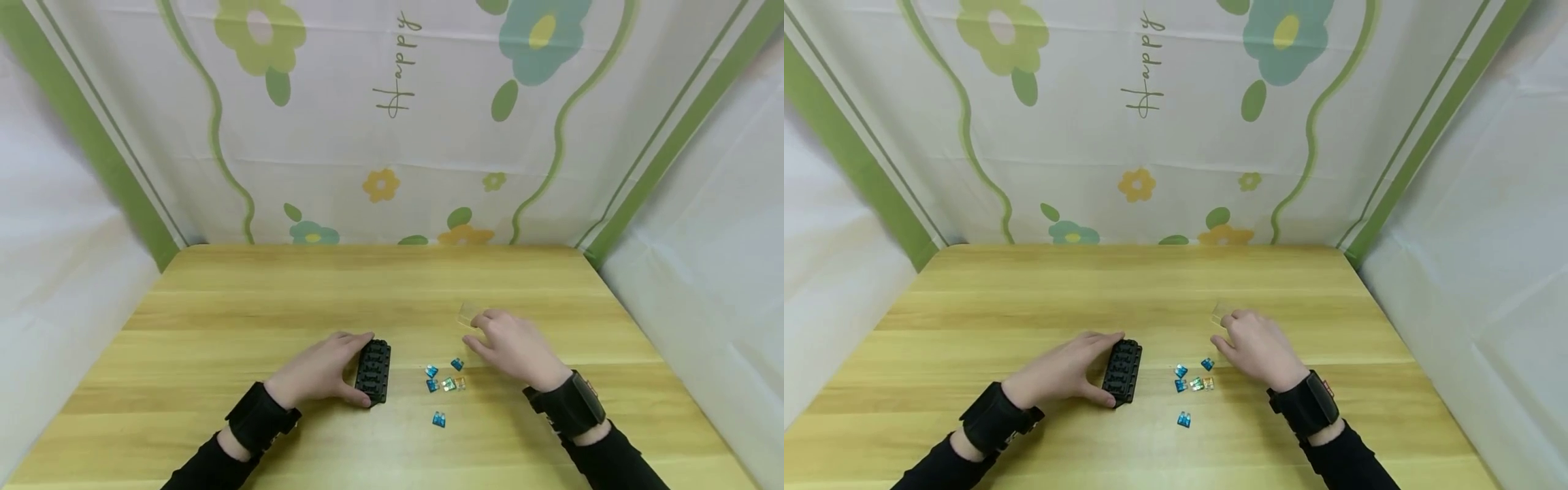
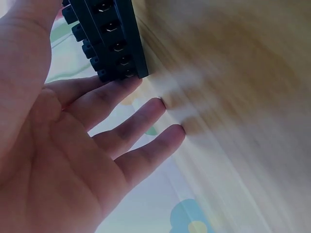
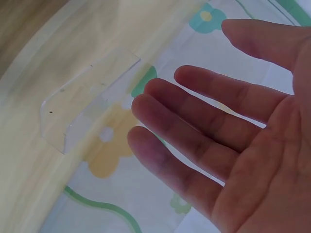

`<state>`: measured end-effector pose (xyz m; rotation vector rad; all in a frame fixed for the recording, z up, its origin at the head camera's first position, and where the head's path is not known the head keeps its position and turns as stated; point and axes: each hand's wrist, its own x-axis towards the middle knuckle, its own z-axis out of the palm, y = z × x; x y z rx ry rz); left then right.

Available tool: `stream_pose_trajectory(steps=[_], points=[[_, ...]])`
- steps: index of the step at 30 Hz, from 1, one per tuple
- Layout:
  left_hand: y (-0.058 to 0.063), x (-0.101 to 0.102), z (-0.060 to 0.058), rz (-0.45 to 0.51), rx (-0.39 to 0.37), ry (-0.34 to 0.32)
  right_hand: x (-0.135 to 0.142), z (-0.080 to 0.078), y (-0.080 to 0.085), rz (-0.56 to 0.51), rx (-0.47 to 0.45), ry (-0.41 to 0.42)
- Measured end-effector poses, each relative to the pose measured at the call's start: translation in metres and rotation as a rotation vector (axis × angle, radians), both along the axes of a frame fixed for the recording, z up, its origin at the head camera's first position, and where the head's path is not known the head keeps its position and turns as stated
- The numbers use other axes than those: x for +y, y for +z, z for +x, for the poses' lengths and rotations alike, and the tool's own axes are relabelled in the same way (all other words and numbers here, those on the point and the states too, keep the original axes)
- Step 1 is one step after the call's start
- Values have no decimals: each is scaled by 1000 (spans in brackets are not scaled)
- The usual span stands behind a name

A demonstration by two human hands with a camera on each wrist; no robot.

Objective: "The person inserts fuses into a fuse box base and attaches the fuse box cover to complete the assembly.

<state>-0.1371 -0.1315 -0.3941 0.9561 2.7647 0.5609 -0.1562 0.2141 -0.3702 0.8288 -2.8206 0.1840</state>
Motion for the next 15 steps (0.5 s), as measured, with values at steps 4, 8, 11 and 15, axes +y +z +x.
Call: stream_pose_trajectory(steps=[4, 8, 11, 15], points=[[-4, 2, 3, 20, -6, 11, 0, 3, -5, 0, -9, 7], [-7, 3, 4, 17, -24, 25, -1, 5, -6, 5, -14, 15], [-9, 3, 3, 24, -27, 26, -3, 6, -5, 3, -20, 32], [-9, 3, 1, 32, -9, 25, -6, 5, -3, -2, -29, 95]])
